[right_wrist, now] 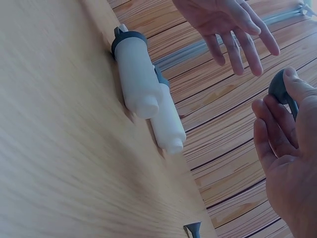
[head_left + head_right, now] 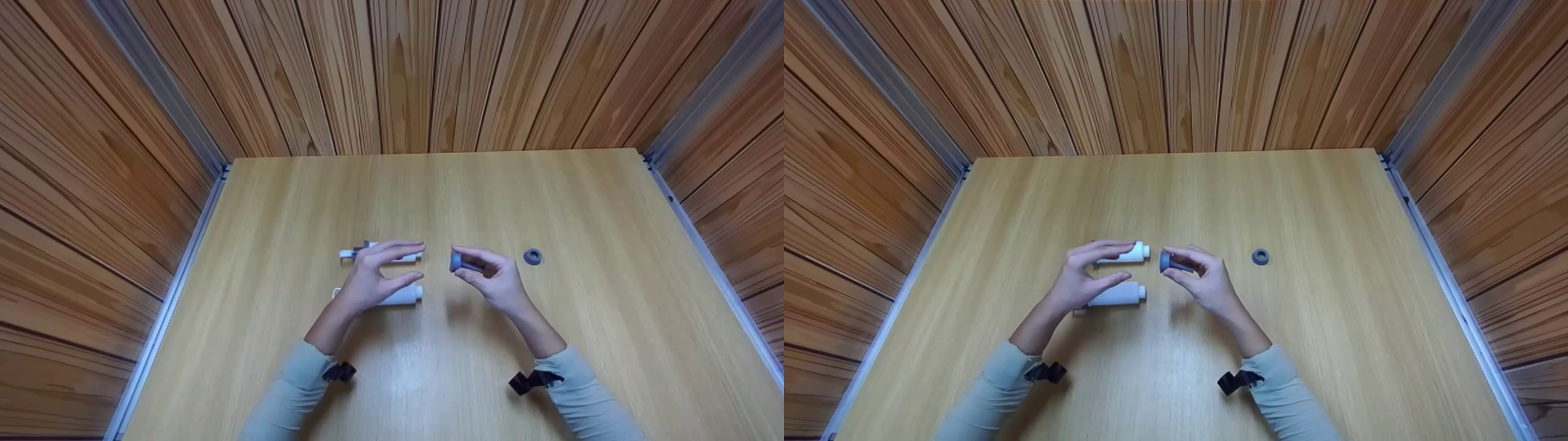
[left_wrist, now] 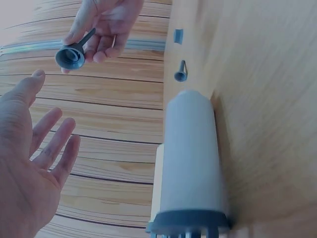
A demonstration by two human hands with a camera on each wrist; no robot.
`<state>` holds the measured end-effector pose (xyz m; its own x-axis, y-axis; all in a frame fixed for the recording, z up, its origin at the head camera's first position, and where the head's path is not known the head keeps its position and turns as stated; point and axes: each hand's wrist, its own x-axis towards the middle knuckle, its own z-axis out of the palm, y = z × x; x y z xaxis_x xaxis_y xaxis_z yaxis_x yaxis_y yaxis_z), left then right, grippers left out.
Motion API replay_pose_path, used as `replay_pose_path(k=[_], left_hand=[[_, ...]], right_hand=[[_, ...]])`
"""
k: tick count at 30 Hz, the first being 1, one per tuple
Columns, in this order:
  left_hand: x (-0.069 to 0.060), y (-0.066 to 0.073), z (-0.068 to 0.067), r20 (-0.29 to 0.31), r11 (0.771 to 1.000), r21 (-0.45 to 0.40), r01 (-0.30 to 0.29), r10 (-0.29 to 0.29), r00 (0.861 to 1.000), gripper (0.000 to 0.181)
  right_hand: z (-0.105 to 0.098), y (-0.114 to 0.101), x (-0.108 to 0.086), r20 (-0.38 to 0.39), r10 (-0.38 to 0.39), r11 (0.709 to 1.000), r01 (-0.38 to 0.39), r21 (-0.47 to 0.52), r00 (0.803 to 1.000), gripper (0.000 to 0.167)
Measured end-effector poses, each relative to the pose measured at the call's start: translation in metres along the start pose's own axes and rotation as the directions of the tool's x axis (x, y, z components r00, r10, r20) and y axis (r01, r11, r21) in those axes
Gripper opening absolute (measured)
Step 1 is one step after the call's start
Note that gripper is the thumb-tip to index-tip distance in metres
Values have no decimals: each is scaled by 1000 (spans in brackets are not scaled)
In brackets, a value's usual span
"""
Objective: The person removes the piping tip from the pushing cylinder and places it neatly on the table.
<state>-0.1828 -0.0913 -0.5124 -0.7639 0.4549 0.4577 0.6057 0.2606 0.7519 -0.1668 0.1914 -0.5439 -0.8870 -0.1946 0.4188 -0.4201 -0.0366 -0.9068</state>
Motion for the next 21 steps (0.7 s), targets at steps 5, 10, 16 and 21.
replay_pose_path(k=[5, 10, 16, 21], left_hand=[[5, 4, 5, 2, 1000, -25, 12, -12, 1000, 42], [10, 7, 12, -2, 998, -62, 21, -21, 1000, 40], [13, 9, 20, 13, 993, -109, 50, -49, 999, 38], [15, 10, 23, 11, 991, -119, 67, -66, 998, 36]], right_hand=[[4, 1, 1, -2, -9, 1000, 9, -12, 1000, 41], [6, 1, 0, -15, 33, 999, -34, -26, 999, 38], [9, -1, -1, -31, 43, 999, -44, -27, 999, 38], [12, -1, 0, -40, 34, 999, -35, -20, 999, 41]])
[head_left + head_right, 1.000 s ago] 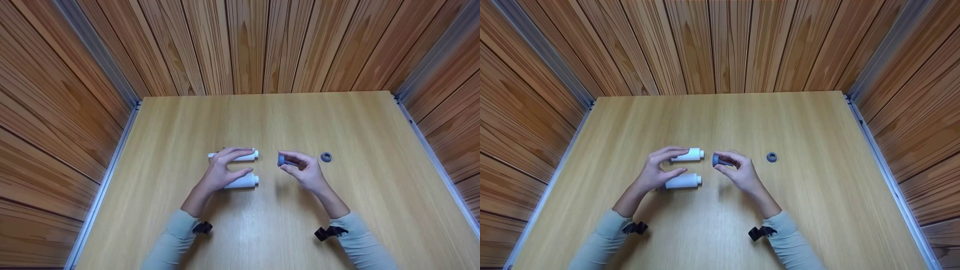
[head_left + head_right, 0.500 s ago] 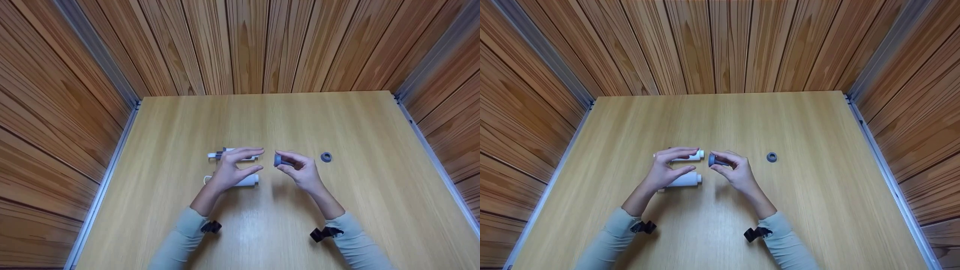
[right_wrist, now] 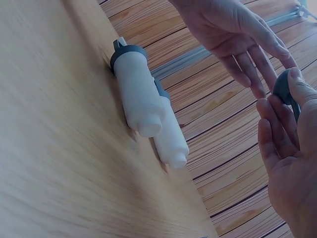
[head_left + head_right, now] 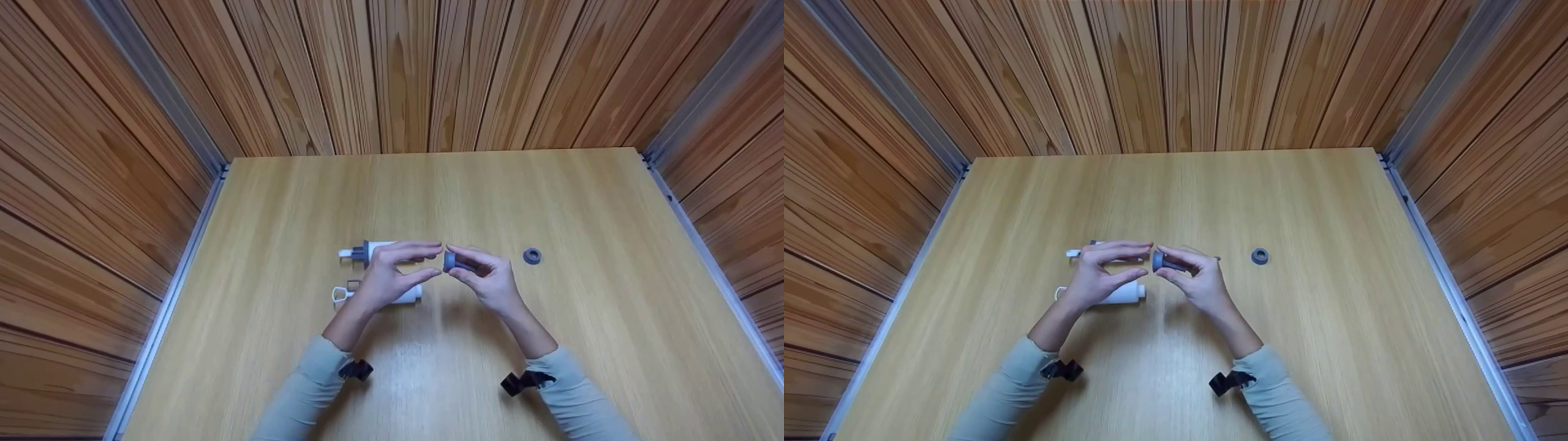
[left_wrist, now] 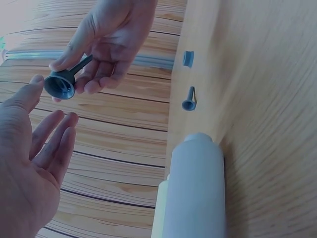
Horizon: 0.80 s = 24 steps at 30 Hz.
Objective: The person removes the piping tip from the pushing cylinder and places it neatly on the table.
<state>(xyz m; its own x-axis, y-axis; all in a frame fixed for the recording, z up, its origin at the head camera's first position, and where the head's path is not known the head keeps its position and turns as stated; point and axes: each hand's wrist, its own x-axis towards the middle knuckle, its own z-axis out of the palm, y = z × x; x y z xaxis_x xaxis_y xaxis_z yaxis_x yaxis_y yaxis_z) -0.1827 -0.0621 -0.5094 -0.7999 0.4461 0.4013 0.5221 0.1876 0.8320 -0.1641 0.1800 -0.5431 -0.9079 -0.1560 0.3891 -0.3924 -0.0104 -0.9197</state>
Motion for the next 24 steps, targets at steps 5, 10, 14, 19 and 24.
replay_pose_path(k=[5, 10, 14, 19, 24], left_hand=[[1, 1, 2, -5, 1000, 2, 26, -26, 1000, 35], [3, -1, 4, -15, 1000, 13, 10, -10, 1000, 33], [4, -1, 5, -19, 1000, 5, -4, 4, 1000, 31], [4, -2, 5, -21, 1000, 6, 3, -3, 1000, 30], [4, -2, 5, -18, 1000, -13, 7, -7, 1000, 30]], right_hand=[[2, -1, 1, -7, 0, 1000, 0, 19, 1000, 41], [4, -1, 2, 11, -9, 998, 9, 67, 1000, 41], [4, 0, 3, 20, -19, 998, 17, 65, 1000, 40], [3, 1, 2, 33, -29, 998, 27, 60, 999, 41], [1, 2, 1, 43, -32, 996, 29, 84, 999, 43]])
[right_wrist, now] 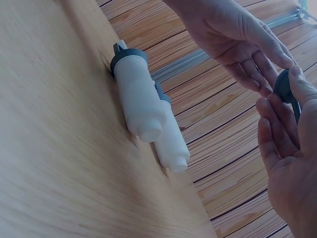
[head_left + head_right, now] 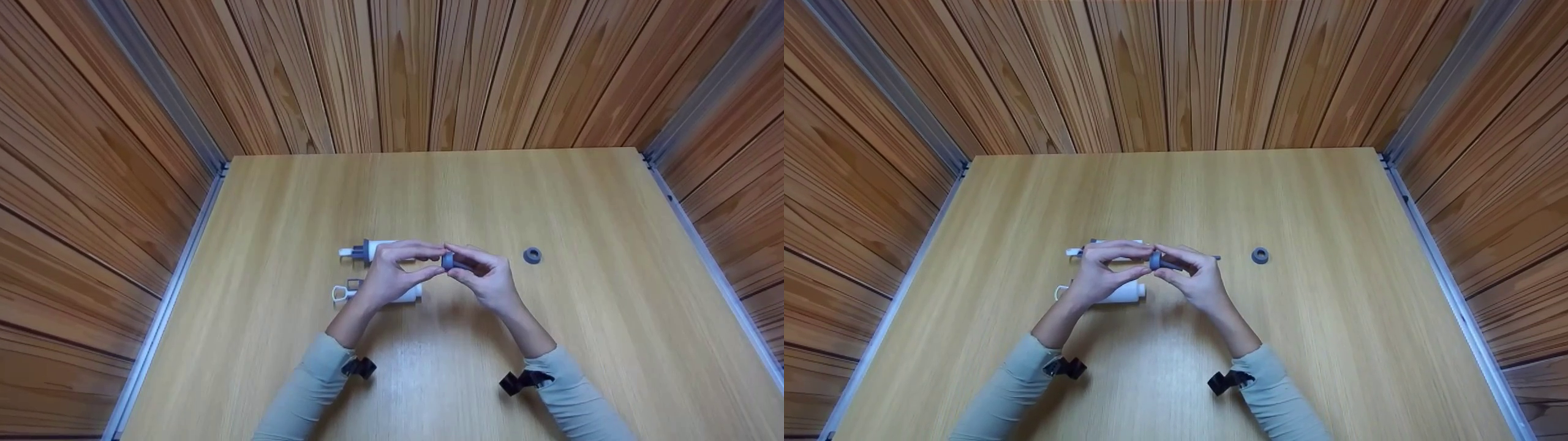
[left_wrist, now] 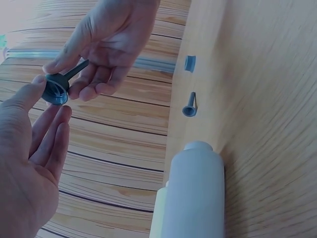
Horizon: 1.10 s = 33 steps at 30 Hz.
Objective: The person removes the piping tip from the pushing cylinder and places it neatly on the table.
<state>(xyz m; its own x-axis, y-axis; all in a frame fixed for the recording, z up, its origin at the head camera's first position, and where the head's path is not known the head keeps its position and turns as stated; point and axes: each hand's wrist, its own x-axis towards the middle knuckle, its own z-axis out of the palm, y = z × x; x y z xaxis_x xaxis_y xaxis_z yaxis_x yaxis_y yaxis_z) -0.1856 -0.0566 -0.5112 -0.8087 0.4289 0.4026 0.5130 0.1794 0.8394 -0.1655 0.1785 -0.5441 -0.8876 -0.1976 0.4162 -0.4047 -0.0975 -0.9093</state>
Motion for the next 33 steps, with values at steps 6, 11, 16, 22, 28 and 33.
replay_pose_path(k=[6, 11, 16, 22, 28, 33], left_hand=[[1, 0, -3, -4, 998, -54, -20, 20, 1000, 28], [1, 0, -7, -21, 997, -46, -59, 58, 998, 28], [2, -1, -11, -42, 993, -27, -117, 116, 992, 27], [3, -2, -12, -37, 989, -13, -146, 145, 989, 27], [3, -3, -12, -45, 988, -15, -151, 150, 988, 26], [4, -3, -11, -42, 989, -15, -147, 147, 988, 26]], right_hand=[[-5, -2, -2, -21, 26, 999, -27, -28, 999, 43], [-10, -3, -3, -26, 27, 999, -27, -22, 999, 42], [-15, -2, -4, -11, 3, 1000, -3, -18, 1000, 42], [-16, -2, -5, -1, -31, 1000, 31, -7, 1000, 34], [-16, -2, -5, -17, -47, 999, 47, -18, 999, 26], [-16, -2, -5, -34, -46, 999, 46, -22, 998, 19]])
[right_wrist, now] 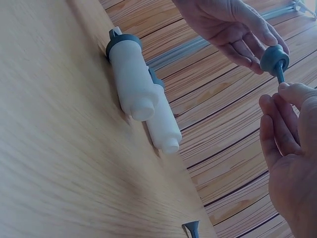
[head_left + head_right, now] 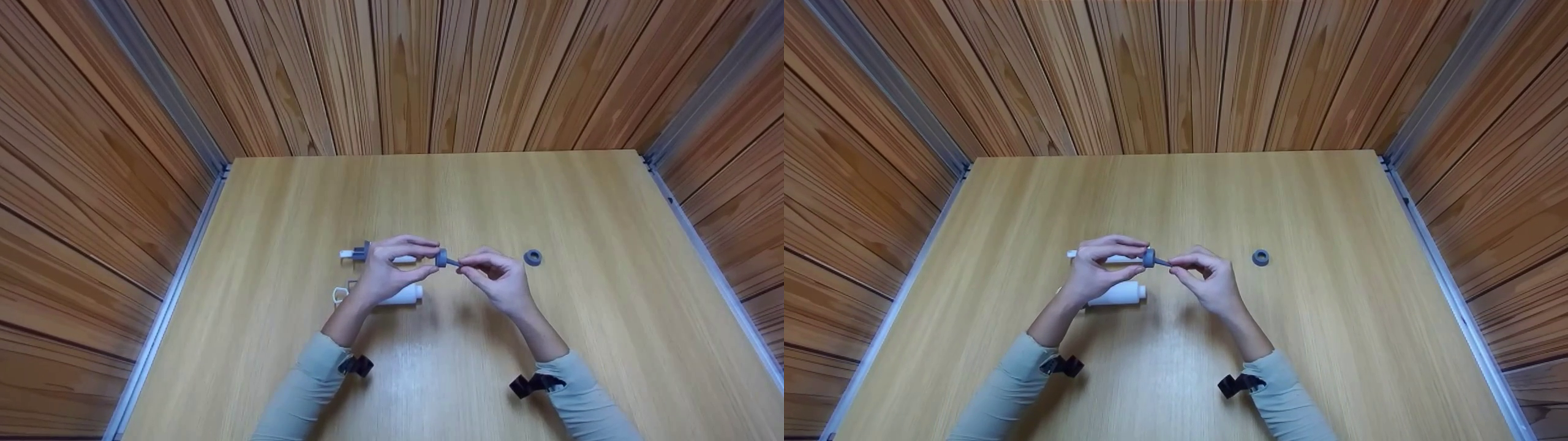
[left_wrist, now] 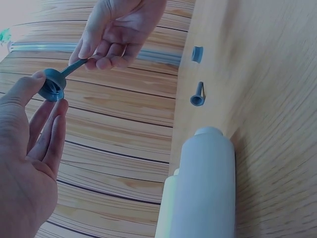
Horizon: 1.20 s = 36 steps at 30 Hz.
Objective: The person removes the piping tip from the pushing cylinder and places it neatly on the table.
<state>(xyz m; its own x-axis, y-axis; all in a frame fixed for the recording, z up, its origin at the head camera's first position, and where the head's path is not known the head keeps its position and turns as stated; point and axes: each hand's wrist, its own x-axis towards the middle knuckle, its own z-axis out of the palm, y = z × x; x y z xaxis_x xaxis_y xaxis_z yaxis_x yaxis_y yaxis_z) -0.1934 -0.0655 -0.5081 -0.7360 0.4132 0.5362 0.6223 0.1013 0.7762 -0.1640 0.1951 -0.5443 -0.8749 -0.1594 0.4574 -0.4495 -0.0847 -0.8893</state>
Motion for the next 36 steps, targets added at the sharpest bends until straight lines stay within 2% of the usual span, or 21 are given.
replay_pose_path(k=[6, 15, 23, 36], left_hand=[[0, 0, 1, -3, 1000, -6, -8, 8, 1000, 27], [-1, 1, 3, 14, 1000, -6, 20, -20, 1000, 28], [-1, 2, 4, 35, 999, -22, 36, -35, 999, 28], [-2, 1, 6, 48, 994, -32, 106, -105, 993, 30]], right_hand=[[0, 0, 0, 0, -24, 1000, 24, 11, 1000, 20], [0, 2, 1, 5, -71, 995, 70, 65, 997, 25], [2, -1, 1, 0, -60, 996, 60, 61, 998, 24], [8, -4, 1, 2, -50, 997, 50, 64, 999, 24]])
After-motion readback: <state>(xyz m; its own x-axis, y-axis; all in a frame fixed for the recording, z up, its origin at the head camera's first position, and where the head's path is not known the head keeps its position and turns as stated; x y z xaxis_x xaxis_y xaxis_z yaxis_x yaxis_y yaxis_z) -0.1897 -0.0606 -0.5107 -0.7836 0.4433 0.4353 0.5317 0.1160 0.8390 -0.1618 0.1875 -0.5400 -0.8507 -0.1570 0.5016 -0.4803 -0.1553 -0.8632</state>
